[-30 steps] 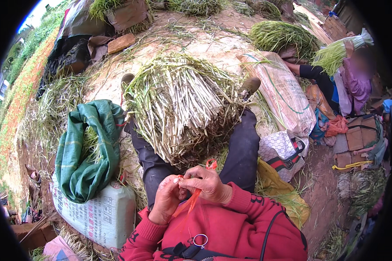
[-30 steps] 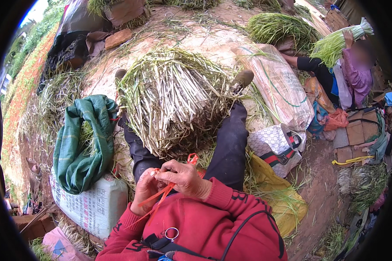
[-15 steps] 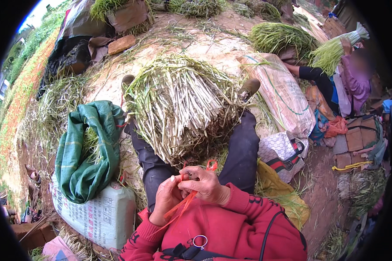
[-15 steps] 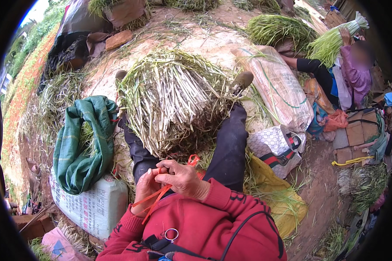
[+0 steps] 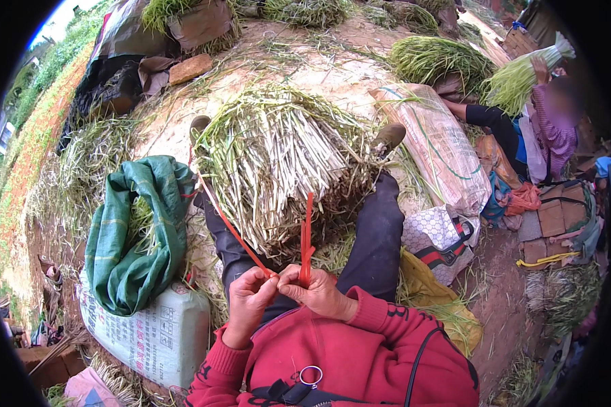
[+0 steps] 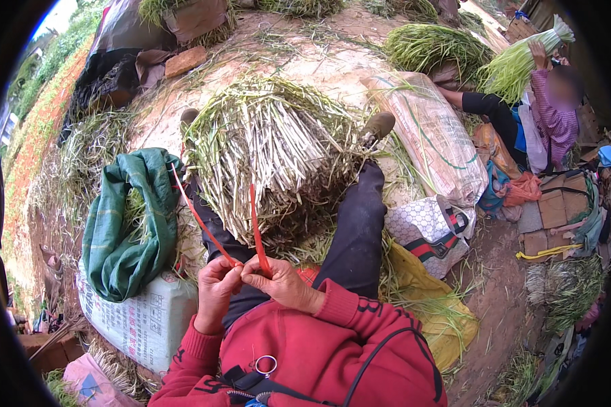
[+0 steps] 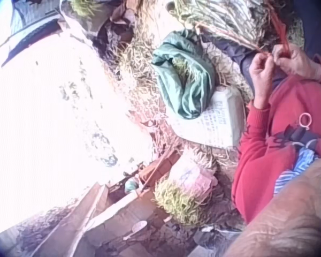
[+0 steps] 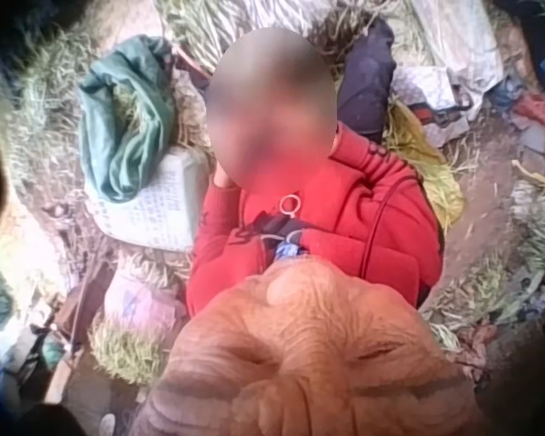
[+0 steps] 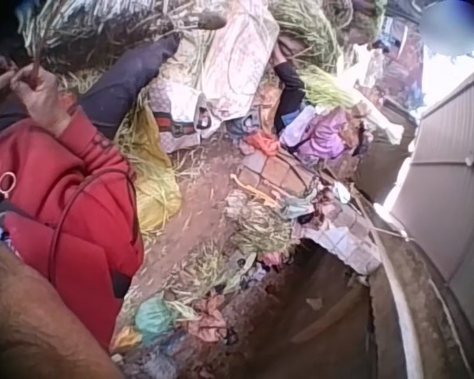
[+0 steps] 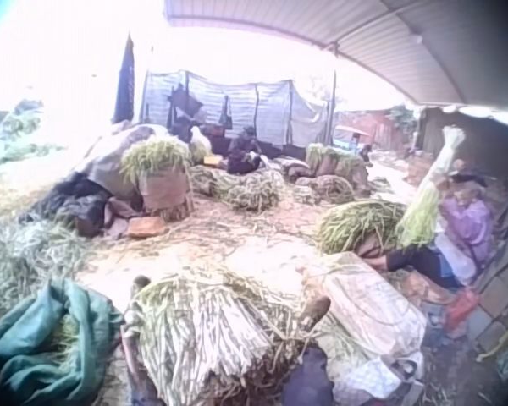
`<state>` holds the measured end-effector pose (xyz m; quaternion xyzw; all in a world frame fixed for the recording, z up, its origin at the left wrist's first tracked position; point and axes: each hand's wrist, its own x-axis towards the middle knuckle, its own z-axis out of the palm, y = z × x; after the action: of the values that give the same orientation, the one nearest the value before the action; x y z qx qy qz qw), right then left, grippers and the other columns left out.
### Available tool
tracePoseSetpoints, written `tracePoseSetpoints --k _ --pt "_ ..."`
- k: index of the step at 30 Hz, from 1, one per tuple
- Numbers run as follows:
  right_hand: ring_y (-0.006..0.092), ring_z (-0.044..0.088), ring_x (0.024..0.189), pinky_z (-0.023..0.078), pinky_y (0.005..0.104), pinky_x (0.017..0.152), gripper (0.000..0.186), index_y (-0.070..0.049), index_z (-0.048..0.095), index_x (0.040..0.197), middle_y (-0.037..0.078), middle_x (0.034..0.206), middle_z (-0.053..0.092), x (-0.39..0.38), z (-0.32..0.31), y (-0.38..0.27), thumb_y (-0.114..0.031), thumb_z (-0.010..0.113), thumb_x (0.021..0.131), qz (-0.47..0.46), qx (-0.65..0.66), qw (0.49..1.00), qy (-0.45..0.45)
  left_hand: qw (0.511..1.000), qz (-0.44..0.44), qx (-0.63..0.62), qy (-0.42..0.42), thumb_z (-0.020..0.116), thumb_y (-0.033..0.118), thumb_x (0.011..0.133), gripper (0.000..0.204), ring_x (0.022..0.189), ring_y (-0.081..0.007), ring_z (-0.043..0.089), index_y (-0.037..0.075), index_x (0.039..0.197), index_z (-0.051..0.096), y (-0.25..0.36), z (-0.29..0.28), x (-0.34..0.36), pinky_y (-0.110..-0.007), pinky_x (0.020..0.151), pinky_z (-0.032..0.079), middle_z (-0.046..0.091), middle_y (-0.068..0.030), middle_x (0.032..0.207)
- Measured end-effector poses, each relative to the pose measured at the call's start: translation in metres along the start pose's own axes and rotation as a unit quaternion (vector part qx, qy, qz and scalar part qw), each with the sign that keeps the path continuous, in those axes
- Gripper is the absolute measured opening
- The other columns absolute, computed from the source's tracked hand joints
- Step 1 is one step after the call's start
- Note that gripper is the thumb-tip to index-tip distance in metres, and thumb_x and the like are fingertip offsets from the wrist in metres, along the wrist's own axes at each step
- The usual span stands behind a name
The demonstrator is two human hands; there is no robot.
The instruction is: The person sits on the ground and bundles harvested green plants using red plastic ties. They gather plant stems, wrap ties around them, and secure the bundles. The person also handles a white plastic container and a green cloth nearby.
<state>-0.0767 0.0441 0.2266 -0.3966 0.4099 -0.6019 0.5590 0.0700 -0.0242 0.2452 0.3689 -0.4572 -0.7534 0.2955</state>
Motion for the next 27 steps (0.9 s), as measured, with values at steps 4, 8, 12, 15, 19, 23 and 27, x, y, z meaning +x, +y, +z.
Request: tracePoseSetpoints --k 4,8,12,15,19,23,27 --pt "0.0046 0.045 0.055 0.037 0.0182 0.049 0.008 -0.007 0.055 0.094 -0.002 0.077 0.054 -0.001 0.002 0.0 -0.014 0.053 0.093 0.134 0.176 0.975 -0.007 0.986 0.105 0.12 0.046 0.06 0.0 0.083 0.004 0.056 -0.0024 0.049 -0.001 0.08 0.058 -0.008 0.002 0.003 -0.017 0.047 0.039 0.057 0.0005 0.078" --pt "0.0046 0.04 0.05 0.033 0.0174 0.046 0.013 -0.009 0.053 0.092 -0.001 0.073 0.052 0.003 0.004 -0.001 -0.021 0.049 0.095 0.141 0.234 0.961 0.037 0.978 0.135 0.124 0.101 0.06 -0.001 0.083 0.002 0.058 -0.0037 0.052 -0.002 0.084 0.06 -0.015 0.012 0.006 -0.017 0.049 0.041 0.058 -0.0004 0.079" --pt "0.0037 0.039 0.051 0.032 0.0167 0.045 0.013 -0.009 0.053 0.093 -0.001 0.071 0.051 0.003 -0.002 0.001 -0.021 0.05 0.095 0.125 0.215 0.967 0.05 0.99 0.096 0.029 0.101 0.057 -0.001 0.086 0.006 0.06 -0.0062 0.056 -0.001 0.089 0.061 -0.011 0.014 0.004 -0.018 0.051 0.043 0.058 -0.0007 0.075" --pt "0.0026 0.043 0.055 0.034 0.0164 0.046 0.01 -0.007 0.055 0.095 -0.002 0.072 0.053 0.002 0.002 -0.001 -0.017 0.054 0.093 0.08 0.162 0.981 0.068 0.995 0.055 -0.074 0.045 0.057 0.004 0.088 0.01 0.059 -0.0092 0.058 -0.001 0.094 0.062 -0.008 0.011 0.007 -0.019 0.051 0.046 0.061 -0.003 0.074" --pt "0.0036 0.044 0.056 0.037 0.0172 0.049 0.012 -0.006 0.055 0.099 -0.001 0.075 0.054 0.002 0.004 -0.007 -0.014 0.057 0.091 0.009 0.15 0.987 0.052 0.981 -0.035 -0.193 0.008 0.059 0.009 0.088 0.013 0.058 -0.0121 0.059 0.0 0.097 0.063 -0.013 0.002 0.007 -0.02 0.05 0.046 0.065 -0.0071 0.077" --pt "0.0039 0.047 0.06 0.039 0.0177 0.052 0.015 -0.002 0.058 0.101 0.0 0.081 0.058 0.004 -0.004 -0.011 -0.013 0.057 0.09 -0.01 0.067 0.996 0.051 0.968 -0.079 -0.239 -0.002 0.057 0.013 0.09 0.015 0.058 -0.011 0.058 0.0 0.096 0.063 -0.009 0.006 0.012 -0.021 0.049 0.045 0.065 -0.0073 0.077" --pt "0.0036 0.042 0.061 0.039 0.0179 0.056 0.026 -0.002 0.058 0.114 -0.001 0.084 0.055 0.003 -0.004 -0.018 -0.016 0.051 0.094 -0.052 0.042 0.997 0.044 0.959 -0.077 -0.272 0.0 0.056 0.015 0.091 0.018 0.057 -0.0096 0.056 0.0 0.096 0.063 -0.005 0.016 0.008 -0.02 0.049 0.044 0.065 -0.0054 0.08"
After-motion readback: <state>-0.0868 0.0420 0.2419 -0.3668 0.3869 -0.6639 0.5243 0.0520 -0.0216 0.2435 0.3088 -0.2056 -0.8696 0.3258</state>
